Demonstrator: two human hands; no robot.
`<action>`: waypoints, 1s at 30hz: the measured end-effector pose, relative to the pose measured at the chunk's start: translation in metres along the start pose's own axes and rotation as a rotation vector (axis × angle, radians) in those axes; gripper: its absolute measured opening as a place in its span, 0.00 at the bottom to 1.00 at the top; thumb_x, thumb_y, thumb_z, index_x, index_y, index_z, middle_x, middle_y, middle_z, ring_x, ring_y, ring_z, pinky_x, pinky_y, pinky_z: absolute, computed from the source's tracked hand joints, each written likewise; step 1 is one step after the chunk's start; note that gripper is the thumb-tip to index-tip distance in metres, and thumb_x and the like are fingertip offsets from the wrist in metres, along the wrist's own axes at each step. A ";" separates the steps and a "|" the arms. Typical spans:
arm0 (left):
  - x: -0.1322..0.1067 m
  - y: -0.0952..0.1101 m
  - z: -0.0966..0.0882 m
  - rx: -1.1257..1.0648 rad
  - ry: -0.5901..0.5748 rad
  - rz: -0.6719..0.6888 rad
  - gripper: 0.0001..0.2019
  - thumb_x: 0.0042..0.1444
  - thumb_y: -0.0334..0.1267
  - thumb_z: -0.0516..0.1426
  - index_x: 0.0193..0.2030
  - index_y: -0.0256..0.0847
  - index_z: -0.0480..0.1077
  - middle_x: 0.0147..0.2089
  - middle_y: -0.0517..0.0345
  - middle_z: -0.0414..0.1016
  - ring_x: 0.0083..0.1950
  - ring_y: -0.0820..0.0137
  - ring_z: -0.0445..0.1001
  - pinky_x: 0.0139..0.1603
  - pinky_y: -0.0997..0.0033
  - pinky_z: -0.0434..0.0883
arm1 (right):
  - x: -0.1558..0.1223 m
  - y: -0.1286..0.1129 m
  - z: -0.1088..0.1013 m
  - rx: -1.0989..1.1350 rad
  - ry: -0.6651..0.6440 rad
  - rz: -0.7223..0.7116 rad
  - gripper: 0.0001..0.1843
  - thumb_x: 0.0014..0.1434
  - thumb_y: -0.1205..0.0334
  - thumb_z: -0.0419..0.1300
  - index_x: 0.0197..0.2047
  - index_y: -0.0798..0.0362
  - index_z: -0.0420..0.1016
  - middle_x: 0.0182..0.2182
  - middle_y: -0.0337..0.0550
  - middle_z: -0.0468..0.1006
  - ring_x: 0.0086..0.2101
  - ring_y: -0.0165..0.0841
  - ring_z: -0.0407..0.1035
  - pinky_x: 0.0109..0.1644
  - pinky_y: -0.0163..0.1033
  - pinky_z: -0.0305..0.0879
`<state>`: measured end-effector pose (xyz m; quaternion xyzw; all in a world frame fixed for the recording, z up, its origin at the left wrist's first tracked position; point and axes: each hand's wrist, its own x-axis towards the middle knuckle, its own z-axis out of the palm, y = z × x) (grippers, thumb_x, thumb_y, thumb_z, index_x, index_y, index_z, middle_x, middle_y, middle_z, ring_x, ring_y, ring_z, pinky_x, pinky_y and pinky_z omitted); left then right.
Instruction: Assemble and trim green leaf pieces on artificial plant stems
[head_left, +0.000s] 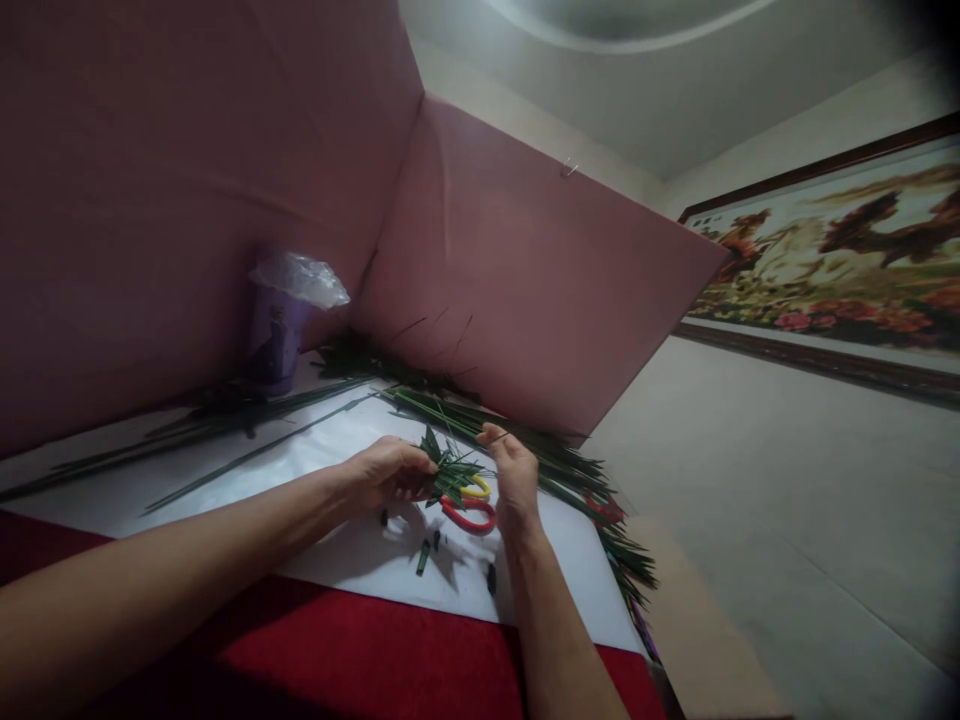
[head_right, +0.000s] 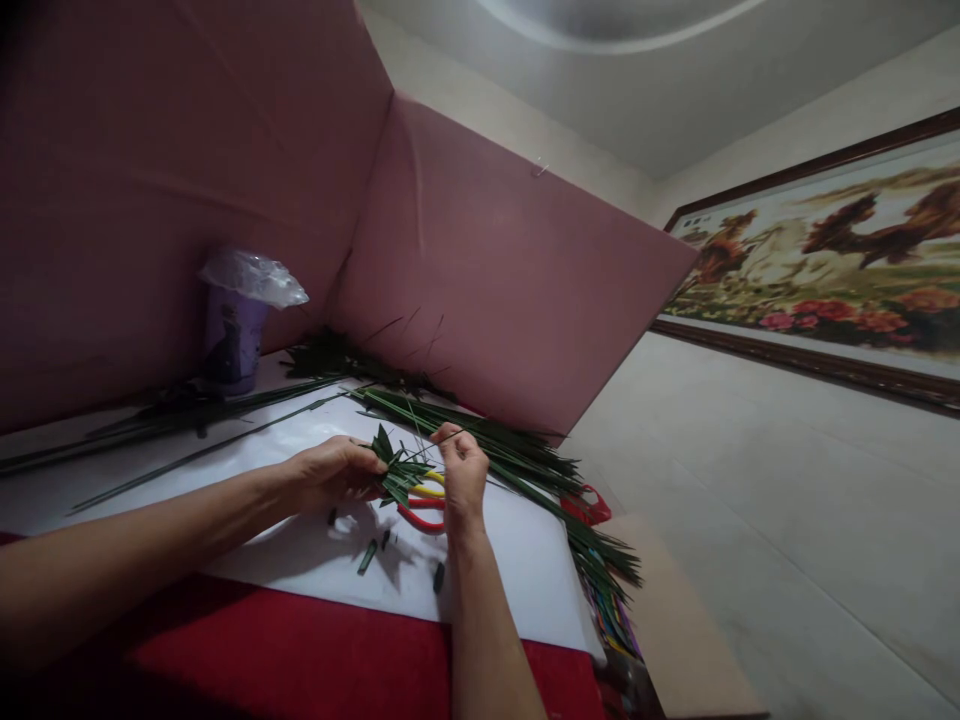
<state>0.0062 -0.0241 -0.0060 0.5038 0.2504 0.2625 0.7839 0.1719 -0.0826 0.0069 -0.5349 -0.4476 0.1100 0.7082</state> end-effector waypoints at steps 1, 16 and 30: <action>0.000 0.000 0.000 -0.021 0.017 0.004 0.04 0.35 0.31 0.59 0.20 0.32 0.69 0.19 0.52 0.72 0.19 0.71 0.68 0.20 0.75 0.62 | -0.004 -0.002 0.004 -0.024 -0.094 0.001 0.12 0.46 0.55 0.63 0.26 0.56 0.77 0.36 0.46 0.76 0.37 0.36 0.68 0.43 0.41 0.63; -0.004 0.003 0.005 -0.152 0.126 -0.039 0.04 0.34 0.26 0.57 0.22 0.33 0.69 0.20 0.56 0.72 0.22 0.72 0.69 0.31 0.69 0.71 | -0.022 -0.017 0.015 -0.335 -0.305 -0.249 0.08 0.47 0.64 0.61 0.19 0.52 0.71 0.38 0.43 0.76 0.44 0.38 0.64 0.51 0.44 0.53; -0.006 -0.002 0.010 -0.118 0.107 -0.079 0.03 0.36 0.25 0.56 0.16 0.31 0.69 0.18 0.50 0.72 0.22 0.70 0.70 0.28 0.70 0.69 | -0.011 0.004 0.007 -0.257 -0.108 -0.075 0.12 0.47 0.58 0.61 0.18 0.55 0.68 0.37 0.48 0.75 0.41 0.39 0.66 0.47 0.44 0.57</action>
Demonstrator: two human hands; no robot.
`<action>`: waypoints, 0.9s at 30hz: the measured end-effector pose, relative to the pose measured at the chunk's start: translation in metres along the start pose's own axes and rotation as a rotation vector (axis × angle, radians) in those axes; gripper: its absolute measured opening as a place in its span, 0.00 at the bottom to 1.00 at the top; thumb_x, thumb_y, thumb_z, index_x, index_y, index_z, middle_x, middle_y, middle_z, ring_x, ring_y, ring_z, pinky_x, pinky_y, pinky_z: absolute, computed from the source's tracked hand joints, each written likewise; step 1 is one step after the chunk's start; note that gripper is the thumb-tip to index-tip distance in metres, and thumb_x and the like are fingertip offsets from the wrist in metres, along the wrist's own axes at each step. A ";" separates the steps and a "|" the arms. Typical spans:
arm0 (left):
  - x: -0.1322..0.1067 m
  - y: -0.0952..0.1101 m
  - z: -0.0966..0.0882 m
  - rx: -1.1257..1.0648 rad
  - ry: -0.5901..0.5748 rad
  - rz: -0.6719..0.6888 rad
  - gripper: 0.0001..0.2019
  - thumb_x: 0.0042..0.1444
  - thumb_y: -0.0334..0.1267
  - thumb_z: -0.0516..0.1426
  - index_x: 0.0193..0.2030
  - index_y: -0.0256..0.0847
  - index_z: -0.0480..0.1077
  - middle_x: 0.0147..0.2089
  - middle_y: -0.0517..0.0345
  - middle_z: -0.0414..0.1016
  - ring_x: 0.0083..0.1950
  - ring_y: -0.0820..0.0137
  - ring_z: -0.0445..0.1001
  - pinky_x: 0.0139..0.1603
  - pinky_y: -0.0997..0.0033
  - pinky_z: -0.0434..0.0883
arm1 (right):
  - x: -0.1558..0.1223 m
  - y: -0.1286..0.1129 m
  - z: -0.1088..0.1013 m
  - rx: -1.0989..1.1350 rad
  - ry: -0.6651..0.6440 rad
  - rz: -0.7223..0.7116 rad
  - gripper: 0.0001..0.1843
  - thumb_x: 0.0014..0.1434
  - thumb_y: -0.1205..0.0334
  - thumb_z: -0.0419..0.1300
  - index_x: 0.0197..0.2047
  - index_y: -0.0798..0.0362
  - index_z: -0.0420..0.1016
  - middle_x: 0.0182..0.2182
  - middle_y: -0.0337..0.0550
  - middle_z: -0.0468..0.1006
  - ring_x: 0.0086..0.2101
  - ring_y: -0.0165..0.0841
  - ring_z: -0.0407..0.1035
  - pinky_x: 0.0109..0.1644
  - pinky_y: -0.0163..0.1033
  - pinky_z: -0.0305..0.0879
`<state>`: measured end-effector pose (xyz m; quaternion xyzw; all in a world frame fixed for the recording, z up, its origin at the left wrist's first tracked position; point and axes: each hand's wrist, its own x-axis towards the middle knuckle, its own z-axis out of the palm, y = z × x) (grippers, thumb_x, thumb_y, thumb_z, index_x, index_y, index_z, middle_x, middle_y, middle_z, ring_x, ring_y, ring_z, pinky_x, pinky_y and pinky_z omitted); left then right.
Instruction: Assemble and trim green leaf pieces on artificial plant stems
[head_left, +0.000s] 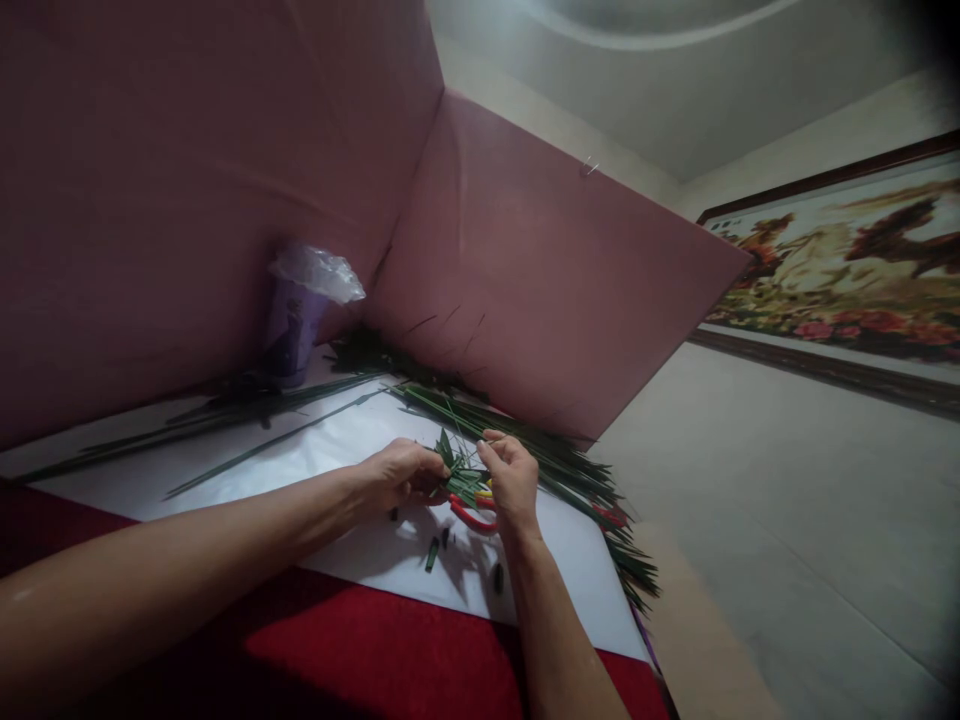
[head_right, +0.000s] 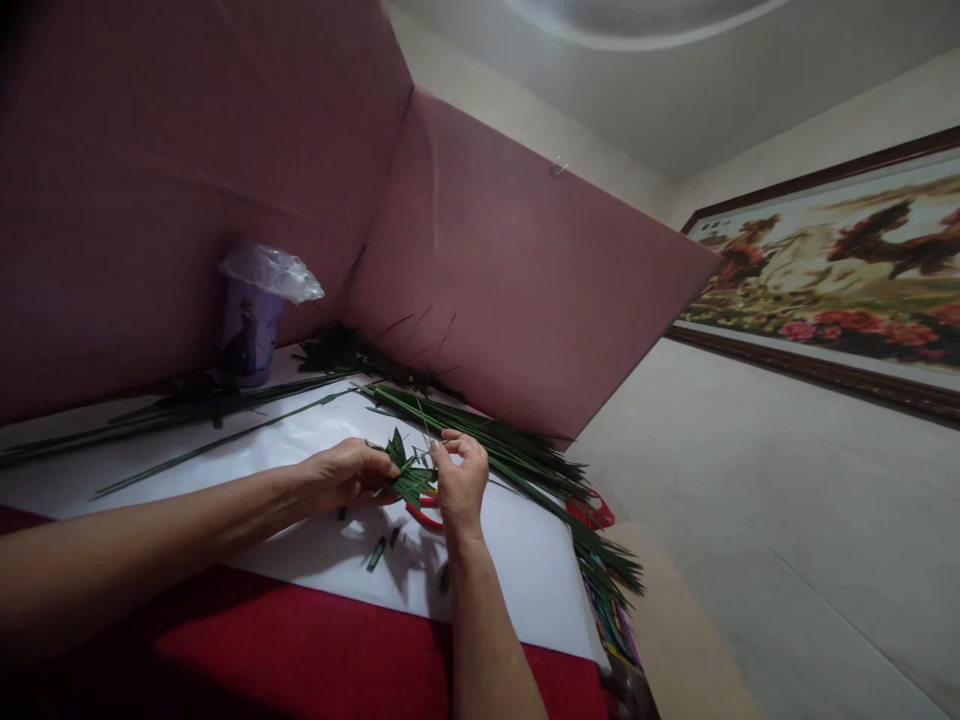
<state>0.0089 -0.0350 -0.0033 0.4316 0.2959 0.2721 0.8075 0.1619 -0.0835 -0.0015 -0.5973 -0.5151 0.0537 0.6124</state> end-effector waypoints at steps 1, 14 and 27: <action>0.000 -0.001 0.000 0.000 0.000 -0.003 0.03 0.36 0.25 0.56 0.16 0.31 0.68 0.18 0.50 0.72 0.22 0.70 0.70 0.27 0.71 0.69 | 0.001 0.001 -0.001 0.017 0.014 0.006 0.12 0.46 0.58 0.61 0.17 0.55 0.68 0.36 0.48 0.75 0.41 0.39 0.66 0.46 0.43 0.57; -0.003 0.000 0.004 0.000 0.010 0.000 0.03 0.36 0.25 0.55 0.16 0.31 0.68 0.18 0.51 0.72 0.21 0.71 0.70 0.28 0.70 0.70 | 0.004 0.003 -0.002 0.144 0.051 0.061 0.15 0.46 0.52 0.62 0.20 0.56 0.71 0.32 0.47 0.76 0.36 0.37 0.68 0.42 0.41 0.60; -0.002 0.000 0.001 -0.001 -0.008 0.089 0.02 0.35 0.25 0.56 0.19 0.30 0.69 0.18 0.53 0.71 0.20 0.71 0.69 0.25 0.72 0.67 | -0.004 -0.009 0.003 -0.025 -0.237 -0.039 0.10 0.47 0.60 0.61 0.19 0.54 0.71 0.40 0.48 0.75 0.44 0.40 0.65 0.50 0.44 0.54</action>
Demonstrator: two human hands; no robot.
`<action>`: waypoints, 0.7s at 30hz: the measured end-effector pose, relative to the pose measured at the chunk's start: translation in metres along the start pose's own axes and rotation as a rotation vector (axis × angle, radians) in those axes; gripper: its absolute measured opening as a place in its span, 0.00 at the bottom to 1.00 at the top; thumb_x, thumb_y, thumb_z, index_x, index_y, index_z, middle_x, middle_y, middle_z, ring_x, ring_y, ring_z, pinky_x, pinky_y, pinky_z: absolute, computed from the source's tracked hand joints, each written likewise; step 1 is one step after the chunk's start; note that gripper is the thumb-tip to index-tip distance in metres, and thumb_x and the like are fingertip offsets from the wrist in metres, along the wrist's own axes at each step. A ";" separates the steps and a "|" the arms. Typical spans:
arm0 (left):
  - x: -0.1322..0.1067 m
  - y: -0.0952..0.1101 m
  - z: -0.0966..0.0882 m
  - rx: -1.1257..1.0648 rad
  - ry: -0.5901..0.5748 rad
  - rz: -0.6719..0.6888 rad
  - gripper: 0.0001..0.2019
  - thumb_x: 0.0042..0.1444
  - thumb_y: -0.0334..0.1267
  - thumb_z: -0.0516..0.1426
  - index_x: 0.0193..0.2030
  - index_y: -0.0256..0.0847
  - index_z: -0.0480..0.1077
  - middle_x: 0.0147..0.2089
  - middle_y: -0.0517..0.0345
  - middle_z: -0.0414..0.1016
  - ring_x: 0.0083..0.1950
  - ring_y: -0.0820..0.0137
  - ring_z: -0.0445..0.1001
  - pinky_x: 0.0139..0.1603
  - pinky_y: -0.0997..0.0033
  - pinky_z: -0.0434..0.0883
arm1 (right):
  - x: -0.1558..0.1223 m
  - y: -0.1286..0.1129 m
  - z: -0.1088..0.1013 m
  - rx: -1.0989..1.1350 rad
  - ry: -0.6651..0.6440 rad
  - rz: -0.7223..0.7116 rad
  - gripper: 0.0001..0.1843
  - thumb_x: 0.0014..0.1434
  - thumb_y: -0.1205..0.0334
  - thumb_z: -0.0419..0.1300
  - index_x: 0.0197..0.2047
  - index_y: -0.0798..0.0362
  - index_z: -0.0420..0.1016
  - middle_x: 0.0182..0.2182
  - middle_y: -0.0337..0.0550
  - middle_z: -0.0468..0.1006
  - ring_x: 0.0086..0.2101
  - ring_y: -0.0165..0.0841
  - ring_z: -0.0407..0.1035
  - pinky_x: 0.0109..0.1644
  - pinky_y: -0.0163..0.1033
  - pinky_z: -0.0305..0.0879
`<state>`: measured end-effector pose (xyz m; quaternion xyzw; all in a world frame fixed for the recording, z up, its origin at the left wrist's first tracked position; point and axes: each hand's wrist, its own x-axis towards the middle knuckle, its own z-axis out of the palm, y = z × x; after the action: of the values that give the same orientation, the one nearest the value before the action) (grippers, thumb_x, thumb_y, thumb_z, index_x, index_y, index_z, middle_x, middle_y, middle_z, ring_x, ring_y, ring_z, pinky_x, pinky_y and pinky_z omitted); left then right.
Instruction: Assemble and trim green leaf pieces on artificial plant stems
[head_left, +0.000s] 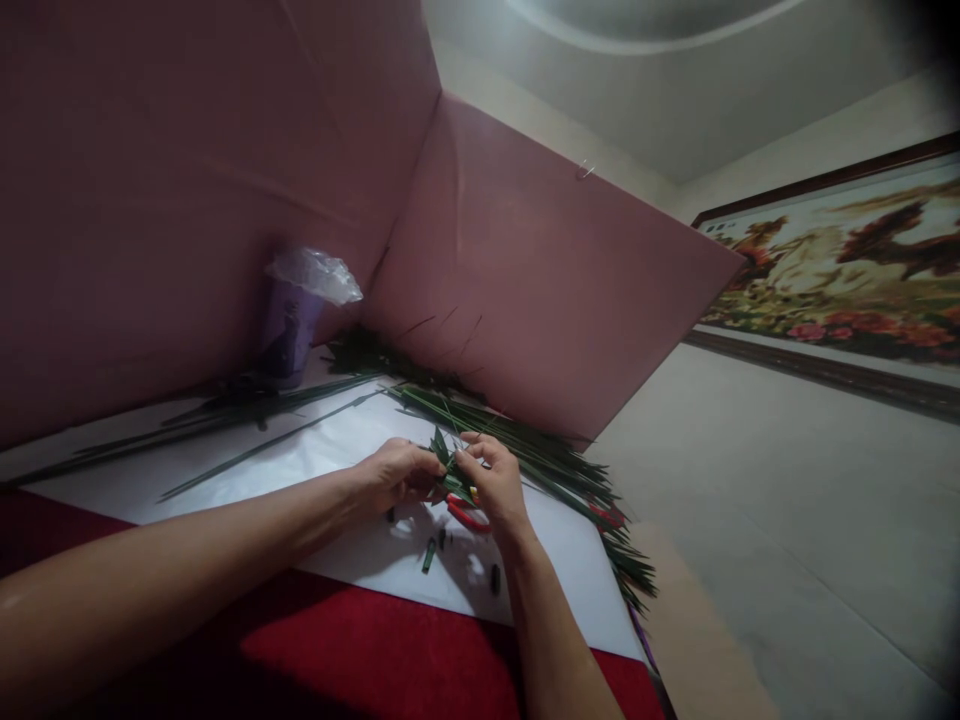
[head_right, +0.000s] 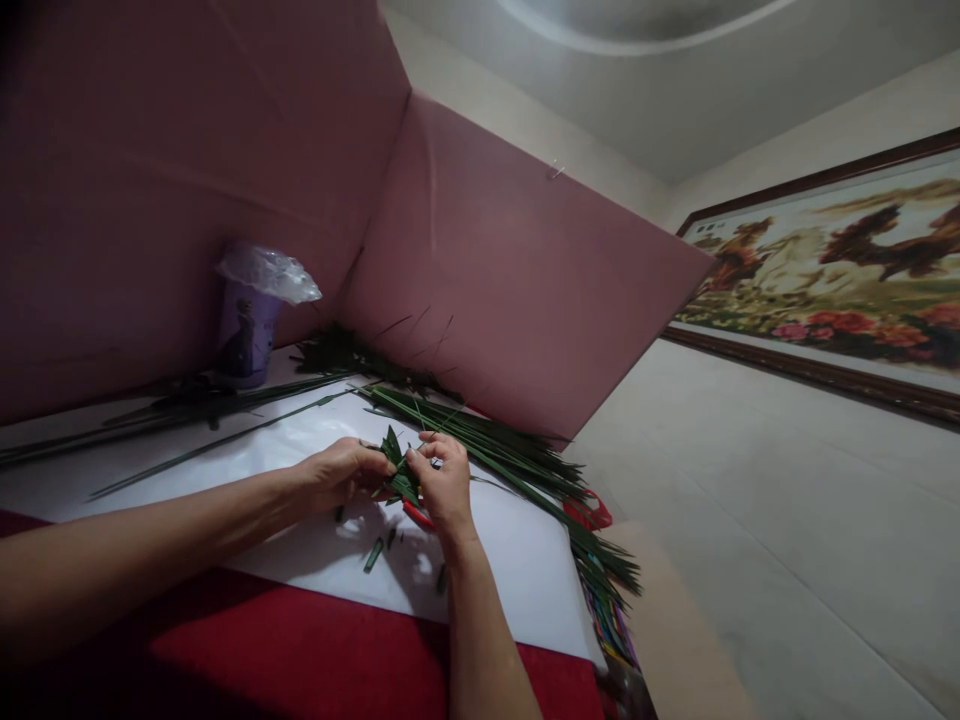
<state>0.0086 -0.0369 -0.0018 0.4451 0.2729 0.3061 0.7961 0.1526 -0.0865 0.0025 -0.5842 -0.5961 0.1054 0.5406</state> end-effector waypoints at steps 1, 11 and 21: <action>0.000 0.000 0.001 0.003 0.002 0.000 0.01 0.35 0.25 0.56 0.18 0.30 0.69 0.17 0.53 0.71 0.20 0.71 0.69 0.25 0.72 0.66 | 0.000 0.000 0.001 0.003 0.021 0.003 0.10 0.46 0.60 0.61 0.18 0.54 0.70 0.39 0.48 0.75 0.45 0.40 0.65 0.51 0.44 0.54; 0.001 -0.004 0.002 -0.006 -0.010 -0.002 0.01 0.34 0.25 0.56 0.18 0.30 0.68 0.18 0.53 0.71 0.19 0.72 0.68 0.25 0.70 0.68 | -0.004 0.001 0.009 0.096 0.163 0.085 0.10 0.45 0.63 0.58 0.16 0.53 0.64 0.40 0.45 0.75 0.46 0.41 0.64 0.51 0.44 0.54; -0.002 -0.003 0.002 0.013 -0.066 0.046 0.03 0.34 0.27 0.58 0.20 0.30 0.69 0.19 0.53 0.71 0.20 0.71 0.70 0.25 0.73 0.65 | -0.003 -0.002 0.006 0.276 0.095 0.161 0.12 0.46 0.58 0.61 0.19 0.55 0.67 0.36 0.46 0.75 0.35 0.35 0.68 0.38 0.38 0.61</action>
<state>0.0090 -0.0405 -0.0031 0.4663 0.2381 0.3075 0.7946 0.1456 -0.0864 0.0000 -0.5545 -0.5009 0.2017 0.6332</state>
